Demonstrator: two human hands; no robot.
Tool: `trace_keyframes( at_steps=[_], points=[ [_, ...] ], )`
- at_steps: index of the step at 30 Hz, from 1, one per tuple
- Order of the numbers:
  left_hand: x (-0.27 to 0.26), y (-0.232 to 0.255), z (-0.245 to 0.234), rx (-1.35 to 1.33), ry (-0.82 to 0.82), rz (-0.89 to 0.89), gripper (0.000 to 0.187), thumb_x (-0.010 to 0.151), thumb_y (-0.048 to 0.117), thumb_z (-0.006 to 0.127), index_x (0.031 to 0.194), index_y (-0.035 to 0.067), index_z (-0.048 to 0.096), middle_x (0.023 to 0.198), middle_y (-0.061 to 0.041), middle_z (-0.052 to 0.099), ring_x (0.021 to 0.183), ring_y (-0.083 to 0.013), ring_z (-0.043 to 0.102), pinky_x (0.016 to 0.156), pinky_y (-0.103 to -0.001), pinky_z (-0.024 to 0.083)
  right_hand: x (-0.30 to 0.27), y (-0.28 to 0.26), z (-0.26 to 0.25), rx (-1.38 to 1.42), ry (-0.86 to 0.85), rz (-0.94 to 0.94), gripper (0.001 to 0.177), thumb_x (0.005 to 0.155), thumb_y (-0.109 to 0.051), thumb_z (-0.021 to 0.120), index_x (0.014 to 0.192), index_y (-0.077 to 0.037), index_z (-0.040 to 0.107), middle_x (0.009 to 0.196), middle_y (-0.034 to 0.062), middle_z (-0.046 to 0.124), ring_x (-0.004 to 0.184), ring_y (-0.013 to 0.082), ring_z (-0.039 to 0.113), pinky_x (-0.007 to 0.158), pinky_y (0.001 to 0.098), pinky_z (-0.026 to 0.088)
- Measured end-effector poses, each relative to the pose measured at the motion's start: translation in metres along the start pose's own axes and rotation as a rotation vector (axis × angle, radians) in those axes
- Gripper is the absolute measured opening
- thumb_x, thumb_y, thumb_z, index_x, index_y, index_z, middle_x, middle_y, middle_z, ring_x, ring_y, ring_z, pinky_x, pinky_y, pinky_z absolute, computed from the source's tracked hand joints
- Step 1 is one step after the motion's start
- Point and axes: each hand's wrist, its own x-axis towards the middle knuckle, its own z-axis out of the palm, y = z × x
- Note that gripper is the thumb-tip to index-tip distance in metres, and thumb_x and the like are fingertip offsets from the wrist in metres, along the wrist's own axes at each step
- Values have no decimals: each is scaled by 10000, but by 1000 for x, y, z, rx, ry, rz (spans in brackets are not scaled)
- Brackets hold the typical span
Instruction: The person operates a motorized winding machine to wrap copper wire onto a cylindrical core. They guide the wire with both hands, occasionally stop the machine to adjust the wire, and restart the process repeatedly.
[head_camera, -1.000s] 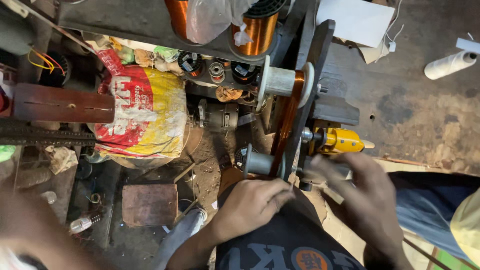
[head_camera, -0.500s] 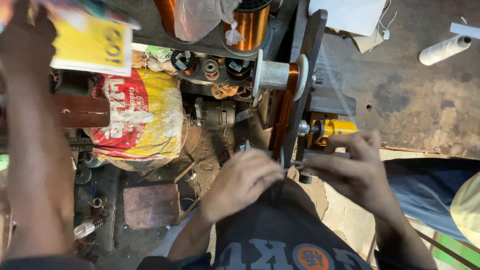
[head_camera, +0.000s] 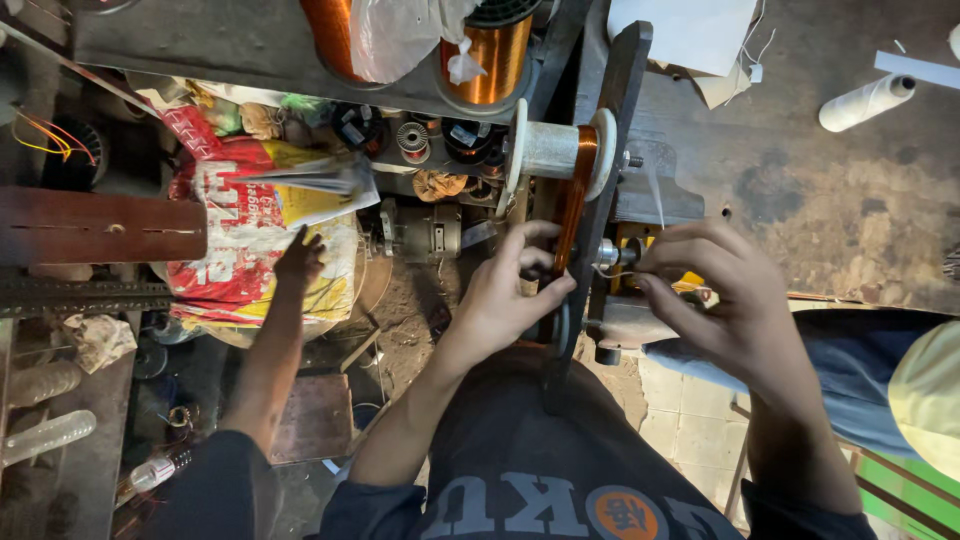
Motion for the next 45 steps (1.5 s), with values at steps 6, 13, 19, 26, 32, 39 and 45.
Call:
trace_keyframes(
  at_steps=[6,13,19,26,32,39,45],
  points=[
    [-4,2,-3,-71,-11,-110,640,892,192,788,1425,97,447,1020,-93,769,718,-140,736,654,-276,579,7,0,29,-30,-43,172,155,881,-59,754,1017,-34,684,967,98,621,845,209,700,723,337,561],
    [1,-3,-19,141,64,238,379,1003,104,664,1381,95,647,1344,-105,673,1135,-228,715,975,-343,568,8,5,42,-104,-34,87,173,870,-74,764,1017,-33,682,953,108,612,852,275,666,739,374,528],
    [15,-8,-17,356,54,328,309,857,135,769,1159,92,719,1254,-111,687,1107,-285,701,938,-376,555,10,8,48,-46,-1,126,170,874,-93,767,1021,-50,693,959,95,634,854,257,681,741,360,537],
    [4,-1,-24,768,188,373,244,898,57,722,1141,78,729,1208,-90,713,1036,-247,705,887,-374,557,2,7,38,-217,2,92,217,865,-124,765,1059,-43,711,1001,134,642,890,331,667,743,408,533],
    [-23,28,-35,437,130,201,159,931,47,705,1083,76,744,1074,-55,748,972,-217,739,826,-333,571,-3,-3,34,-185,-25,105,205,893,-140,746,1072,-46,710,987,122,646,855,315,673,705,401,539],
    [-4,34,-8,414,283,483,249,842,95,817,1089,109,789,1027,-26,741,934,-226,651,827,-331,536,-3,5,43,33,-41,159,216,880,-100,752,1078,-42,688,1027,100,626,781,216,664,641,317,538],
    [2,29,-3,273,258,351,223,800,133,855,1014,129,794,993,-8,732,923,-189,672,797,-314,545,-7,18,51,68,16,262,201,843,-92,782,1034,-66,724,1057,118,592,775,187,664,589,289,539]
  ],
)
